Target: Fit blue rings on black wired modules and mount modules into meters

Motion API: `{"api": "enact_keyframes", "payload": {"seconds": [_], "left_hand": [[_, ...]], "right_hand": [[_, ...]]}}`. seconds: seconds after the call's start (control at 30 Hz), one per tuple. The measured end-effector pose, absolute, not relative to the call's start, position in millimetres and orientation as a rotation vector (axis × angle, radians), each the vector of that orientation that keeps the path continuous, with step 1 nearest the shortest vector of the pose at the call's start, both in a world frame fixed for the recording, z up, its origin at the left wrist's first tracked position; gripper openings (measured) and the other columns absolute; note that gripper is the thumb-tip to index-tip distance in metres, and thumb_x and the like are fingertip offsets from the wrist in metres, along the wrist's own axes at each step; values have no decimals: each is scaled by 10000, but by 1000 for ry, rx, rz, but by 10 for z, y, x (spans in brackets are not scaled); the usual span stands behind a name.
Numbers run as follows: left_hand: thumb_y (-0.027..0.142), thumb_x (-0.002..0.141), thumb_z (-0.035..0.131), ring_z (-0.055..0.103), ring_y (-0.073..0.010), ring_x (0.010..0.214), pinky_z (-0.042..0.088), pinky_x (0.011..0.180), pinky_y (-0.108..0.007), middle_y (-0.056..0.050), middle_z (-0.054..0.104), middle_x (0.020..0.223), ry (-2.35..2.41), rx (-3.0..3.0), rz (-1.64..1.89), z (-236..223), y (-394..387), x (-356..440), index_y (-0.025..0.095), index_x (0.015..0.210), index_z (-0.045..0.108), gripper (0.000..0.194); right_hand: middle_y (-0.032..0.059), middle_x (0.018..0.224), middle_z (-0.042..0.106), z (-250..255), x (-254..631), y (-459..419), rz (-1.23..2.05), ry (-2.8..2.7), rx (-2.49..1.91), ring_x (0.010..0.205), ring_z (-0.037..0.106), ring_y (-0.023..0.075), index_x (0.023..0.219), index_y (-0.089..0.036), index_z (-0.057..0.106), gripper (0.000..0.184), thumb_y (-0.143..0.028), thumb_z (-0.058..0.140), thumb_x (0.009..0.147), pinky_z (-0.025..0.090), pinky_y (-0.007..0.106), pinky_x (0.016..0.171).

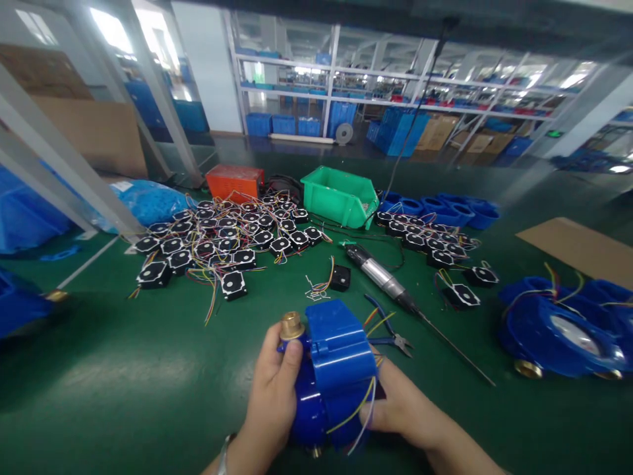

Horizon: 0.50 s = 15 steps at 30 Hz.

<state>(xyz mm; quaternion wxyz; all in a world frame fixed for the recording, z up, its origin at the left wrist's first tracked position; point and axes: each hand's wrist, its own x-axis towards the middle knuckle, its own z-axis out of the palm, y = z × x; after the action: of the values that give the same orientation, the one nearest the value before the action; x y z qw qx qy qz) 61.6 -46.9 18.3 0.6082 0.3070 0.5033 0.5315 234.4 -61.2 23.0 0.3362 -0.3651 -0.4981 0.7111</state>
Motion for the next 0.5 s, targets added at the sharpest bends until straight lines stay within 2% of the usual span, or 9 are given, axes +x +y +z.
{"api": "enact_keyframes", "payload": {"seconds": [0.13,0.23,0.37,0.5], "left_hand": [[336,638,611,615,-210,717,472,675,-344,-29,661,827,1104,366,1183,218,-437,541,204,1095,481,493],[241,610,611,617,-274,759,466,707,-419,-81,672,830,1044,178,996,212,-430,471,128,1069,518,482],[221,610,576,595,-347,825,435,746,-499,-158,669,823,984,56,721,162,-457,469,38,1020,548,450],[193,594,583,598,-335,828,449,746,-482,-136,678,785,1002,95,716,140,-518,644,56,960,577,391]], "right_hand": [[117,1203,370,236,2320,-597,1838,-1081,-824,1097,403,191,1263,-160,258,855,-343,707,558,267,363,976],[97,1112,459,247,2189,-662,1856,-855,-805,1003,472,176,1153,-148,388,780,-268,750,472,320,340,933],[107,924,560,254,2020,-852,2073,-520,-675,830,553,181,1050,-70,481,619,-218,695,488,392,349,836],[104,829,590,238,2031,-1020,1965,-304,-555,795,567,181,1000,-56,518,528,-186,640,502,406,341,818]]}}
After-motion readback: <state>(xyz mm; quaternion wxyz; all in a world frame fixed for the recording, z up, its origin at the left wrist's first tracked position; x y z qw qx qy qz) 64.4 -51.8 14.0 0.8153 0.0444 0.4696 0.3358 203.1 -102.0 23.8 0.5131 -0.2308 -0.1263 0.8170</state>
